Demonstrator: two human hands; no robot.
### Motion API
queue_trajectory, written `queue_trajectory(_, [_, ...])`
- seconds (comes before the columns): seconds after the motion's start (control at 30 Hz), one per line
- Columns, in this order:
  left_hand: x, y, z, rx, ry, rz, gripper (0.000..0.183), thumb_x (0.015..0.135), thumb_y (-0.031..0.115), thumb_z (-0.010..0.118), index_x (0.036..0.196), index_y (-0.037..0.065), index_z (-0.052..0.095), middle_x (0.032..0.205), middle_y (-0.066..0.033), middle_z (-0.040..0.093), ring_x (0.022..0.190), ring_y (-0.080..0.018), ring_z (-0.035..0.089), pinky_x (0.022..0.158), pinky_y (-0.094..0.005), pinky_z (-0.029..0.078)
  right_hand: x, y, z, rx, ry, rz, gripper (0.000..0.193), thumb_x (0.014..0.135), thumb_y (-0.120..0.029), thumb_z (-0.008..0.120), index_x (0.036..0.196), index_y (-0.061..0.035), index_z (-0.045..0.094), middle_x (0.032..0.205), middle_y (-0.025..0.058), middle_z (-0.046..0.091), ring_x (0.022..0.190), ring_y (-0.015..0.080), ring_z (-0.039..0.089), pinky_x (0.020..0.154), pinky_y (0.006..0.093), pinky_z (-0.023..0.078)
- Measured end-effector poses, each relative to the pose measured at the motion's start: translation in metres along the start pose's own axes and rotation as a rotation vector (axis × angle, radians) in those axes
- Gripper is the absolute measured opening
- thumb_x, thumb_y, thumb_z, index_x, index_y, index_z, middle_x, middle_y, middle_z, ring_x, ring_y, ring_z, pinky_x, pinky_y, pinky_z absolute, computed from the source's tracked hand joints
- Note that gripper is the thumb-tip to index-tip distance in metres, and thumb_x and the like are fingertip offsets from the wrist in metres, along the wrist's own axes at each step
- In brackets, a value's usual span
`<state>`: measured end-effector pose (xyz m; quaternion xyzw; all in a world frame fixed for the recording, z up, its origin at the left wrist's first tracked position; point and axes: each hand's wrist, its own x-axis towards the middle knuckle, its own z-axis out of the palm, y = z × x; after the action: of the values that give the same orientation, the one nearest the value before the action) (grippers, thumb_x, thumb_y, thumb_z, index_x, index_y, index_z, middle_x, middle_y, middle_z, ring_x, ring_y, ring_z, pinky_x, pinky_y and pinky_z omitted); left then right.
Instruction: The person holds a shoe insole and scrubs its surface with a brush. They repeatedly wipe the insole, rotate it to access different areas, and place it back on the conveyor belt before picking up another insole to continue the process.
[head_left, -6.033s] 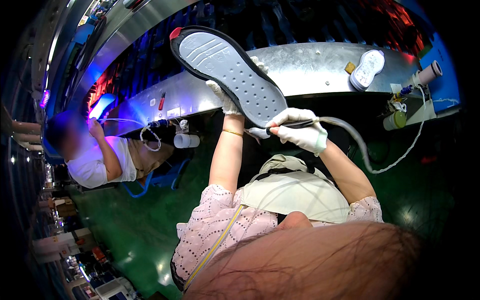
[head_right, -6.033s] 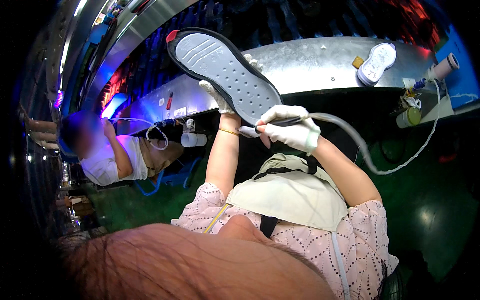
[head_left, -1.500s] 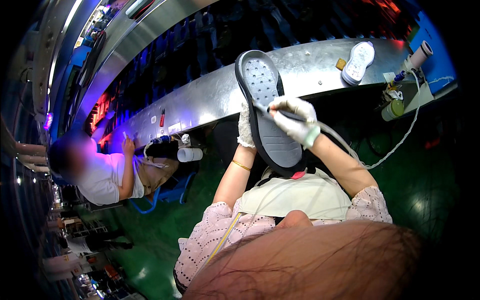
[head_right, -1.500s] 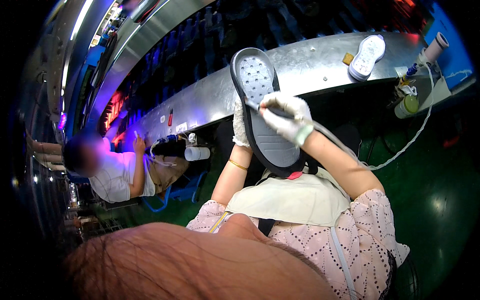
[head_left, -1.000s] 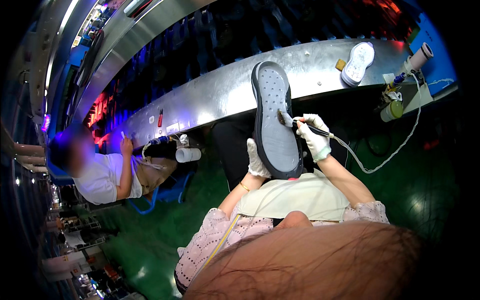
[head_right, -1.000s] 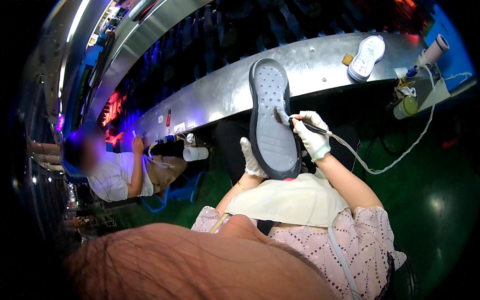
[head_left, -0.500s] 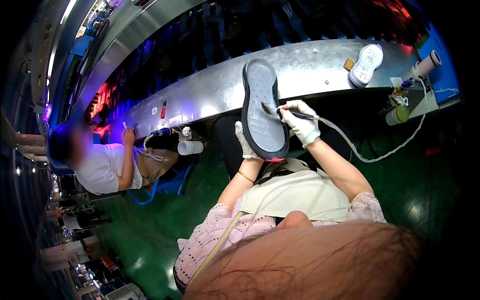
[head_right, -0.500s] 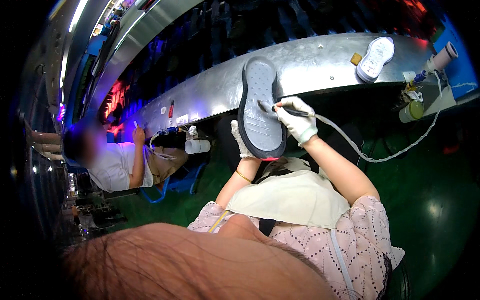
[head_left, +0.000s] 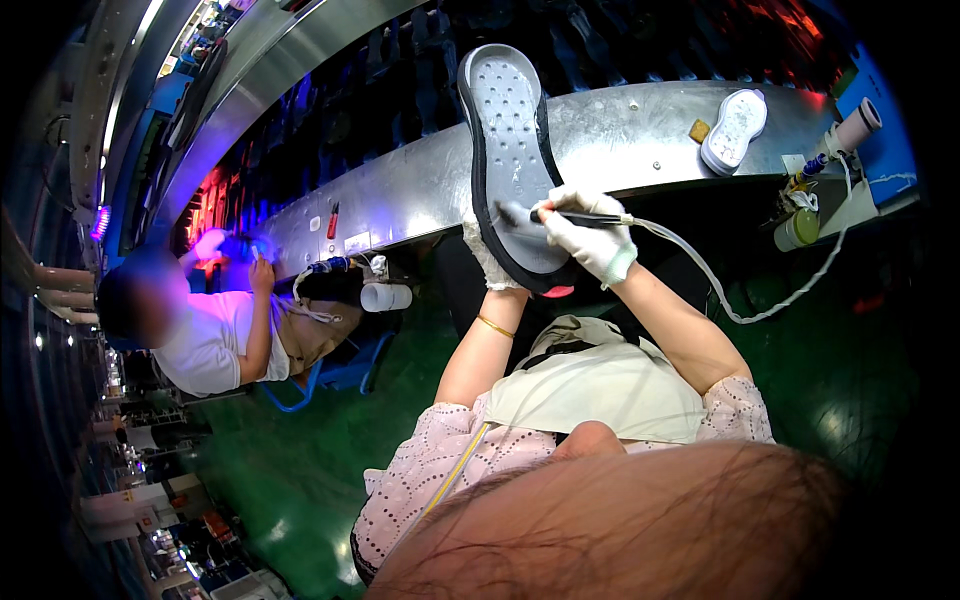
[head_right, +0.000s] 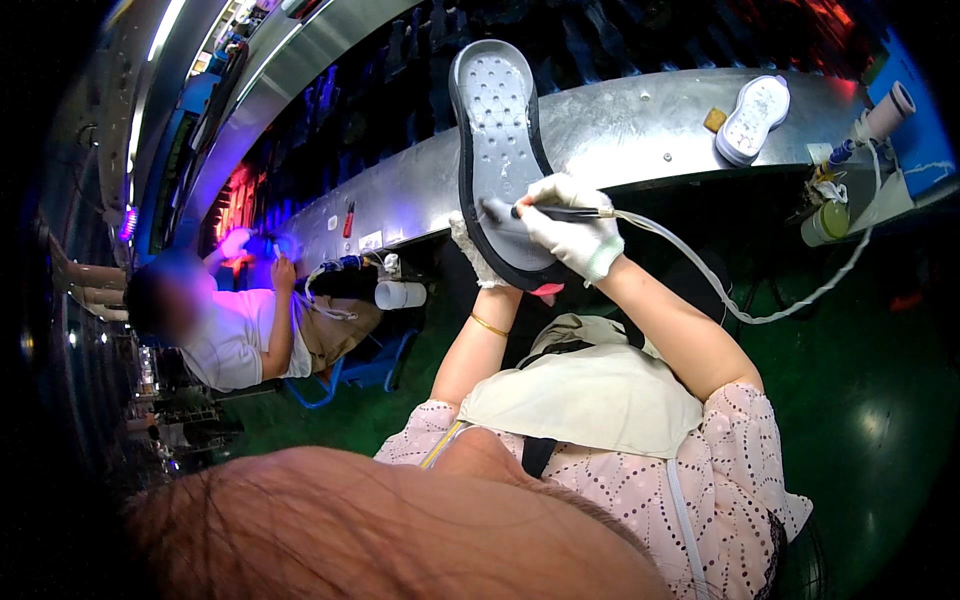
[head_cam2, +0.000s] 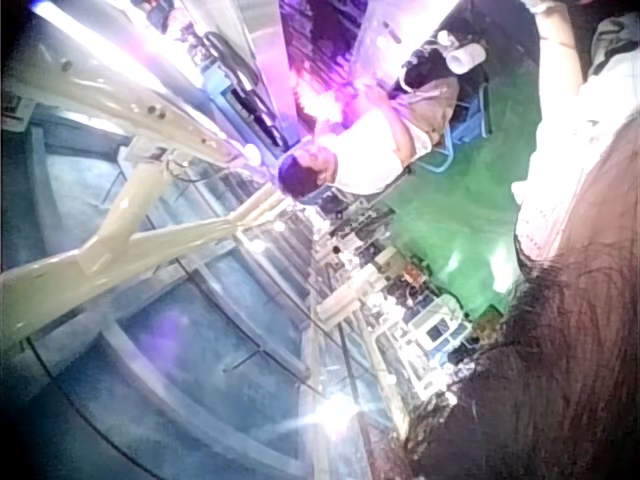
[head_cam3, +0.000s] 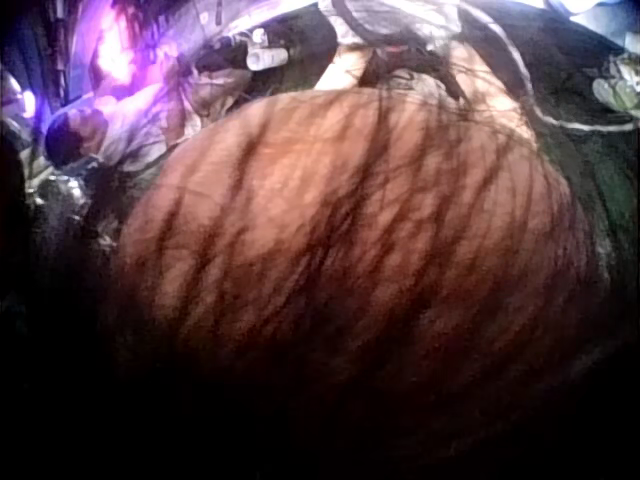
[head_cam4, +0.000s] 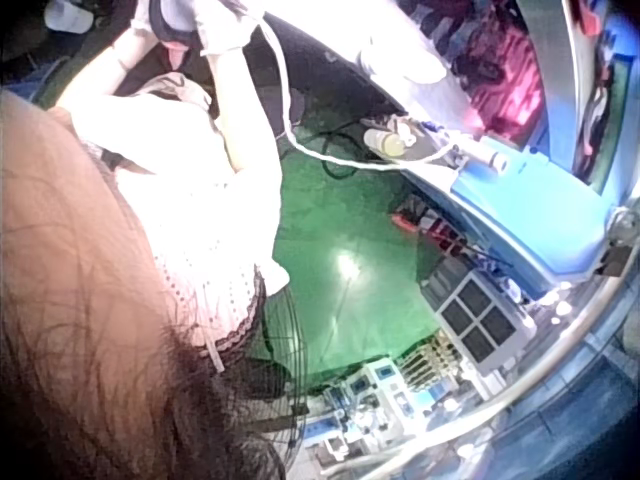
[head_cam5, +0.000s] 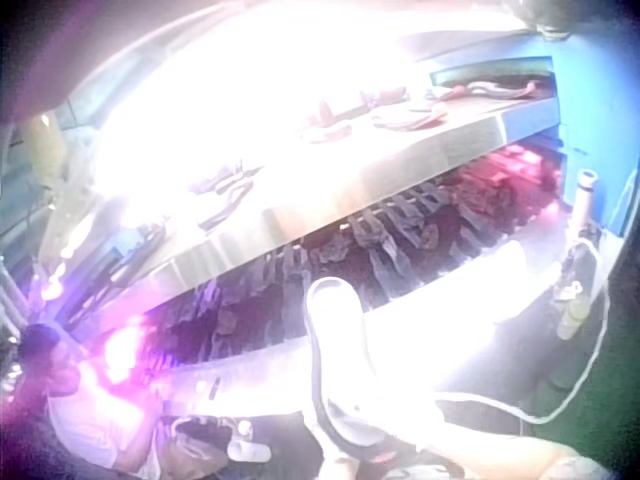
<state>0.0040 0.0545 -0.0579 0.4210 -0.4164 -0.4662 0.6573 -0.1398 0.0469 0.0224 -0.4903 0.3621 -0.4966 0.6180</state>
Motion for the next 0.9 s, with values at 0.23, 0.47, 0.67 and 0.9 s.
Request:
queue_trajectory(0.23, [0.017, 0.022, 0.012, -0.690, 0.040, -0.229, 0.080, 0.080, 0.072, 0.043, 0.133, 0.011, 0.044, 0.128, -0.0091, 0.049, 0.113, -0.0263, 0.048, 0.101, -0.0407, 0.035, -0.010, -0.002, 0.004, -0.211, -0.173, -0.253, 0.010, 0.078, -0.005, 0.068, 0.086, -0.0047, 0.064, 0.084, 0.0057, 0.066, 0.075, 0.0101, 0.063, 0.071, 0.0235, 0.050])
queue_trajectory(0.47, [0.028, 0.019, 0.006, -0.748, -0.078, -0.161, 0.080, 0.083, 0.067, 0.043, 0.139, 0.010, 0.037, 0.140, -0.0091, 0.041, 0.123, -0.0272, 0.042, 0.105, -0.0417, 0.032, -0.014, -0.006, 0.000, -0.284, -0.116, -0.365, 0.011, 0.080, 0.000, 0.066, 0.089, -0.0014, 0.062, 0.088, 0.0054, 0.066, 0.079, 0.0102, 0.061, 0.071, 0.0243, 0.051])
queue_trajectory(0.67, [0.027, 0.024, 0.001, -0.746, -0.135, -0.188, 0.082, 0.083, 0.072, 0.037, 0.139, 0.012, 0.038, 0.139, -0.0094, 0.042, 0.124, -0.0263, 0.041, 0.104, -0.0417, 0.033, -0.016, -0.016, -0.011, -0.012, -0.157, 0.026, 0.010, 0.083, -0.006, 0.068, 0.090, -0.0031, 0.061, 0.089, 0.0042, 0.066, 0.068, 0.0059, 0.059, 0.064, 0.0205, 0.049])
queue_trajectory(0.9, [0.022, 0.028, 0.010, -0.872, -0.078, -0.328, 0.084, 0.084, 0.072, 0.034, 0.142, 0.012, 0.033, 0.144, -0.0102, 0.036, 0.127, -0.0279, 0.038, 0.108, -0.0412, 0.029, -0.008, 0.014, -0.029, -0.034, 0.053, 0.025, 0.007, 0.085, -0.005, 0.065, 0.092, -0.0036, 0.063, 0.087, 0.0028, 0.065, 0.065, 0.0043, 0.056, 0.060, 0.0190, 0.046])
